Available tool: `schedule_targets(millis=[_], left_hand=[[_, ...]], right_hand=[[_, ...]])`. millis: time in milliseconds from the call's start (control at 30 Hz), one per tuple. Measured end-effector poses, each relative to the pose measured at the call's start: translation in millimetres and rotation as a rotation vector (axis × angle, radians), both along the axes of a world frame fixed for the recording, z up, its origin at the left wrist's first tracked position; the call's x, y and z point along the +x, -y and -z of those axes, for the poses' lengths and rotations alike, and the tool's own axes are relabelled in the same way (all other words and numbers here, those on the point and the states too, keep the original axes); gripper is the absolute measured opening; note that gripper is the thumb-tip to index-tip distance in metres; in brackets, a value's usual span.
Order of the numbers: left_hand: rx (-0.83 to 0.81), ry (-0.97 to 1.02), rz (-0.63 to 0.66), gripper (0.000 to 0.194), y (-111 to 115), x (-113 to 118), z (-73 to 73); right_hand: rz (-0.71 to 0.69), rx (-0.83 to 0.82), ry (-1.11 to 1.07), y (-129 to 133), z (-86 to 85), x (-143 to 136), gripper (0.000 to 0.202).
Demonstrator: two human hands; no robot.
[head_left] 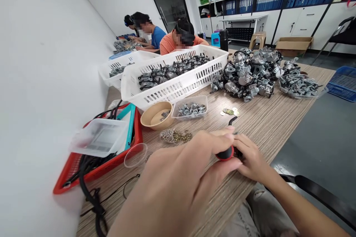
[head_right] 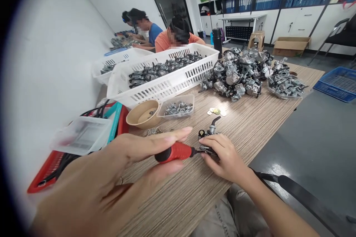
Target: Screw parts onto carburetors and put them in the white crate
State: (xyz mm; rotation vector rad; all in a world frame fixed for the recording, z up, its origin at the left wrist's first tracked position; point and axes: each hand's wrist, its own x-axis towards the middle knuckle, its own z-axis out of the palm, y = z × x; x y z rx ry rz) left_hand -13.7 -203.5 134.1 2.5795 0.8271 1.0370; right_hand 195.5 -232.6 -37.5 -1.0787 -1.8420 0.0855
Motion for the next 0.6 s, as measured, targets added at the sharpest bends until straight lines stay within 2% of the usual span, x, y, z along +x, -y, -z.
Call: schedule_targets(millis=[133, 233, 333, 433, 500, 600], left_hand=[[0.209, -0.009, -0.145, 0.004, 6, 2, 0.2], [0.155, -0.042, -0.229, 0.002, 16, 9, 3.6], [0.066, 0.044, -0.195, 0.007, 22, 14, 7.5], [0.033, 0.144, -0.142, 0.007, 17, 14, 9.4], [-0.038, 0.111, -0.061, 0.010, 11, 12, 8.0], [-0.154, 0.058, 0.051, 0.025, 2, 8, 4.2]], right_hand=[[0.004, -0.029, -0.004, 1, 1.8, 1, 0.029], [0.002, -0.024, -0.020, 1, 2.0, 0, 0.033], [0.003, -0.016, -0.022, 1, 1.5, 0, 0.035], [0.012, -0.016, -0.020, 0, 1.6, 0, 0.038], [0.013, -0.021, -0.021, 0, 1.9, 0, 0.036], [0.004, -0.016, -0.020, -1, 2.4, -1, 0.030]])
